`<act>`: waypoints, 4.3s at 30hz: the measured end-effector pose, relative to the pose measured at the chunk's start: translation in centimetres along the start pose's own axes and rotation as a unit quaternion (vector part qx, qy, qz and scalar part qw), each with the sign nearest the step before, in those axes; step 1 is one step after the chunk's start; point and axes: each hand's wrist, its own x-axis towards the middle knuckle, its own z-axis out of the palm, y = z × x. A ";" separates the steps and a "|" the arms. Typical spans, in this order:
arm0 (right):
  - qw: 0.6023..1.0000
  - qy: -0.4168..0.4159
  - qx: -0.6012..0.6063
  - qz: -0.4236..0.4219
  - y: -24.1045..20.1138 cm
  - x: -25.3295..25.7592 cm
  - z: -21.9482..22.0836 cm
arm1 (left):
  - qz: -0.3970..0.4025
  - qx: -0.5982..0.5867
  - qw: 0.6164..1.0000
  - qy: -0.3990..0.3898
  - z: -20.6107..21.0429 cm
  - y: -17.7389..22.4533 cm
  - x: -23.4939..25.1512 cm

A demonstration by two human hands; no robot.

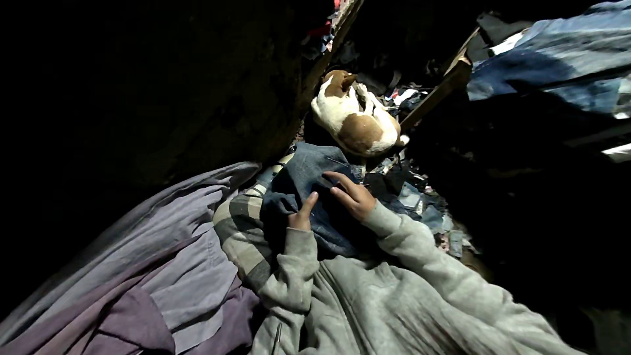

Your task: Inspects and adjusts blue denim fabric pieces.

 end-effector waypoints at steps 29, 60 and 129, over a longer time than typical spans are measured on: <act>0.987 0.118 0.020 -0.112 1.0 -1.0 1.3 | 0.066 0.011 0.998 0.014 -0.9 -0.6 -1.1; 0.978 0.087 -0.119 -0.148 -0.9 -3.4 0.4 | 0.013 -0.105 0.989 -0.099 -1.7 -0.6 -1.8; 0.954 0.185 -0.134 -0.193 -0.6 -3.4 0.3 | 0.050 -0.032 0.990 -0.127 -1.1 0.4 -2.6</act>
